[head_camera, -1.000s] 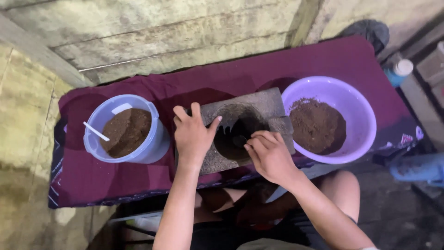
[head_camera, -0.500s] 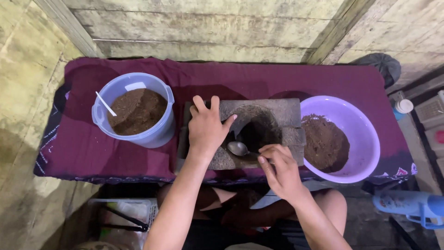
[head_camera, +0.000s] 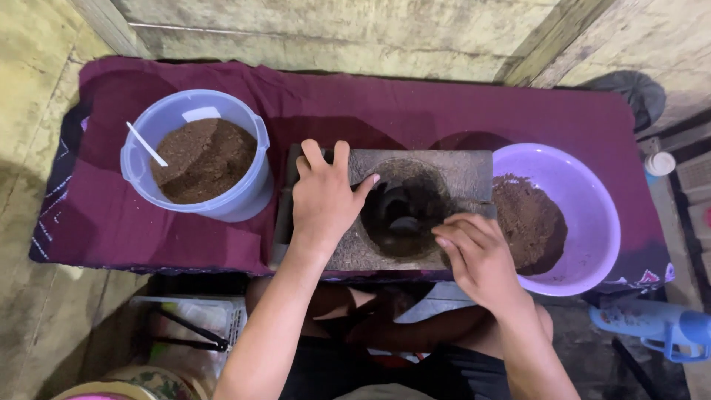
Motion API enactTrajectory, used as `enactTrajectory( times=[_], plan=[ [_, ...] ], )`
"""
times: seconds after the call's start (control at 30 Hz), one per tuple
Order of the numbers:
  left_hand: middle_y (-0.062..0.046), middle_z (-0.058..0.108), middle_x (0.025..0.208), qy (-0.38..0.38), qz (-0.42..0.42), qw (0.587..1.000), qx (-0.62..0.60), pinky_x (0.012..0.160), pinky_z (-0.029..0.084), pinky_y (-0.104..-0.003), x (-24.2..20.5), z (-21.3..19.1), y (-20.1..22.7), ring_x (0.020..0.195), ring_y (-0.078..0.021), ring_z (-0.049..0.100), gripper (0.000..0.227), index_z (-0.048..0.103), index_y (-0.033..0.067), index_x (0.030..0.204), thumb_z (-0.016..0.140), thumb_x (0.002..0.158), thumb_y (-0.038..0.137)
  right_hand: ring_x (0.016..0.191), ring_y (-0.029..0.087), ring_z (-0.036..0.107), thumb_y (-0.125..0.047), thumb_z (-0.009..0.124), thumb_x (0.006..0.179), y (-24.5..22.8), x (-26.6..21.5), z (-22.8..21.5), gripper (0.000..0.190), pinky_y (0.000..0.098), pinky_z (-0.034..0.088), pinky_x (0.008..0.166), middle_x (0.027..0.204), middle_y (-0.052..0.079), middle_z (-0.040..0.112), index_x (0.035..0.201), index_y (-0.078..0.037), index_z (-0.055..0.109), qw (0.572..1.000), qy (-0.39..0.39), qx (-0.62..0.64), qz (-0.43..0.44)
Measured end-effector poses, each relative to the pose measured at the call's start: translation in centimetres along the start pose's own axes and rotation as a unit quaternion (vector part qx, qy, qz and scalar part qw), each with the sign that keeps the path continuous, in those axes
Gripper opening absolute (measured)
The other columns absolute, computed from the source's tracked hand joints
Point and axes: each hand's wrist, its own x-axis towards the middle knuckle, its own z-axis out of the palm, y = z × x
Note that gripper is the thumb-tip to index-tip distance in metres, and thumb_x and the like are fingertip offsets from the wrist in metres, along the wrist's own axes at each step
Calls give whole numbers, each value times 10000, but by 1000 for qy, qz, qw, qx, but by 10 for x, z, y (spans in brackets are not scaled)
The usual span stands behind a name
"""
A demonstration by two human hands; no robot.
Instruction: Scooping ground material from a stone mortar into a plastic bowl using a spoon.
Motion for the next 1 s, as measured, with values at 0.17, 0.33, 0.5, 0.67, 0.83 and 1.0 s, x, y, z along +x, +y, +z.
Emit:
enactTrajectory(
  times=[0.17,0.33,0.5,0.67,0.83,1.0],
  plan=[
    [-159,377,1120,-5,-2,1000,0,480,617,-452,2,0,0,944,-371,588,628,471,92,1132,733,877,603,1010,322,703,-67,641,998,8,-4,0,116,401,485,818,881,53,700,1059,-88,738,998,49,-49,9],
    [-152,366,1141,-3,-10,1000,10,469,614,-444,5,4,0,945,-361,588,640,471,107,1115,761,846,610,962,287,693,-129,644,994,11,-12,15,102,418,452,860,819,51,679,931,-96,718,989,23,-141,-39],
    [-146,371,1152,-5,-14,1000,14,470,615,-444,6,8,-1,943,-351,591,648,477,125,1104,774,819,626,968,262,704,-118,630,993,3,-3,18,85,402,451,867,808,13,653,978,-122,713,994,26,-98,-37],
    [-140,386,1141,1,-6,1000,24,475,617,-431,7,5,-1,943,-350,601,649,480,128,1107,758,824,641,1002,237,687,-112,677,982,-1,22,14,101,368,421,891,828,16,666,1049,-135,749,990,23,-139,-32],
    [-133,393,1117,7,-13,1000,15,477,614,-432,7,4,-1,941,-351,603,639,479,127,1096,753,829,638,1030,219,686,-130,662,991,-3,25,10,94,352,409,915,795,17,670,1013,-147,752,987,-10,-156,-38],
    [-136,401,1120,22,8,1000,7,487,622,-421,5,5,-3,916,-350,631,658,490,102,1150,730,839,630,1044,201,700,-170,663,960,-3,16,14,90,364,415,913,822,16,714,988,-163,749,991,-34,-129,-34]
  ],
)
